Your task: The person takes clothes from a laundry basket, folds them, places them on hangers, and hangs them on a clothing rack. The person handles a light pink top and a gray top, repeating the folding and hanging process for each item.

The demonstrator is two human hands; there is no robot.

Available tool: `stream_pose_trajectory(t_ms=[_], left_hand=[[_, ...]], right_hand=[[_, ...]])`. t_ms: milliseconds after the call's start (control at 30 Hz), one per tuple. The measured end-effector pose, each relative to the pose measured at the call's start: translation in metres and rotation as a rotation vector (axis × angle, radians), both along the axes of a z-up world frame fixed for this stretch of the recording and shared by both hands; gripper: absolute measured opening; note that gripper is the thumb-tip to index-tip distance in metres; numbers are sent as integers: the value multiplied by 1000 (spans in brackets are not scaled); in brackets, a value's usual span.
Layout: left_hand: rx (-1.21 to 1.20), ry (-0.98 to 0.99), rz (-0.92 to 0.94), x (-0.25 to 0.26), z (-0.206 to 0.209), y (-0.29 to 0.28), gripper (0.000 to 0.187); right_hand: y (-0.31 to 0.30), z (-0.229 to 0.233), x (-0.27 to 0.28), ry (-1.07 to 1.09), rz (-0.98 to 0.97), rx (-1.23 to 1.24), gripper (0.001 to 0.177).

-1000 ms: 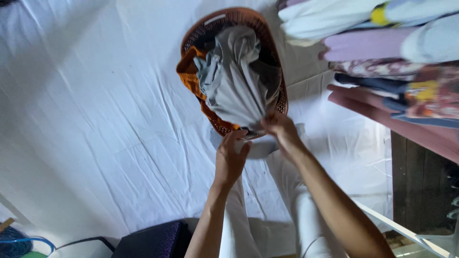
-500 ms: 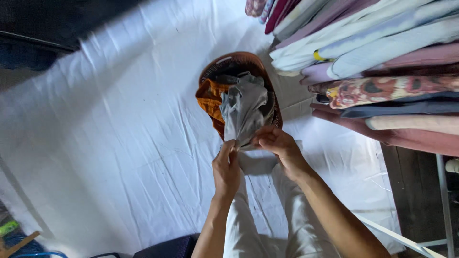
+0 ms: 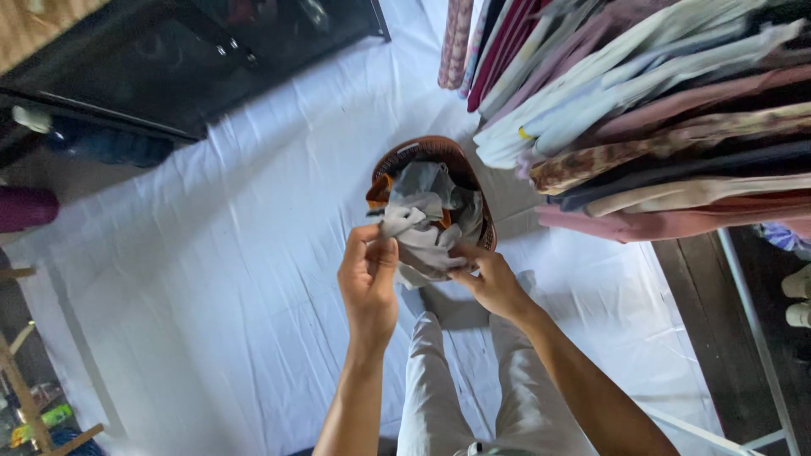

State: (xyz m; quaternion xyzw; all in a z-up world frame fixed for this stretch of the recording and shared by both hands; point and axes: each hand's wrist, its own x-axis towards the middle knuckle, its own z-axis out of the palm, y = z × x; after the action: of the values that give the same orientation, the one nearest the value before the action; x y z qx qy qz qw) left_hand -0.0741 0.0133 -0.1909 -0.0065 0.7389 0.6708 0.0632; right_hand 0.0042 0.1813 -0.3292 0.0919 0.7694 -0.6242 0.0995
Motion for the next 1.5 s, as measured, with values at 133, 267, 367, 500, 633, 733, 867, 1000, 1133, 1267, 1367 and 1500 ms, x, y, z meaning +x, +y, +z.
stream_pose_trajectory(t_ms=[133, 267, 367, 500, 633, 733, 867, 1000, 1133, 1267, 1367, 1500], left_hand=[[35, -2, 8, -8, 39, 5, 8], [50, -51, 6, -2, 36, 2, 9], [78, -130, -46, 12, 42, 2, 14], [56, -127, -183, 33, 37, -2, 31], [-56, 203, -244, 61, 45, -2, 19], [-18, 127, -319, 77, 63, -7, 40], [-169, 303, -266, 87, 77, -14, 24], [-126, 295, -267, 90, 88, -23, 13], [-202, 356, -355, 95, 123, -27, 17], [-177, 256, -374, 95, 125, -30, 11], [-93, 225, -373, 94, 123, -32, 11], [37, 204, -293, 95, 116, -28, 8]], right_hand=[[1, 52, 0, 6, -43, -494, 7], [6, 104, -1, 106, -80, -609, 13], [4, 165, -5, 147, -77, -621, 18], [-12, 212, -3, 134, -165, -654, 15], [-9, 184, 7, 147, -201, -599, 18], [-2, 164, 15, 93, -154, -678, 8], [-7, 192, 17, 83, -184, -570, 8], [-10, 198, 18, 104, -180, -545, 7], [-19, 203, 19, 132, -207, -369, 12], [-19, 218, 17, 213, -254, -450, 21], [-23, 239, 23, 233, -242, -505, 22], [-18, 241, 28, 181, -231, -541, 18]])
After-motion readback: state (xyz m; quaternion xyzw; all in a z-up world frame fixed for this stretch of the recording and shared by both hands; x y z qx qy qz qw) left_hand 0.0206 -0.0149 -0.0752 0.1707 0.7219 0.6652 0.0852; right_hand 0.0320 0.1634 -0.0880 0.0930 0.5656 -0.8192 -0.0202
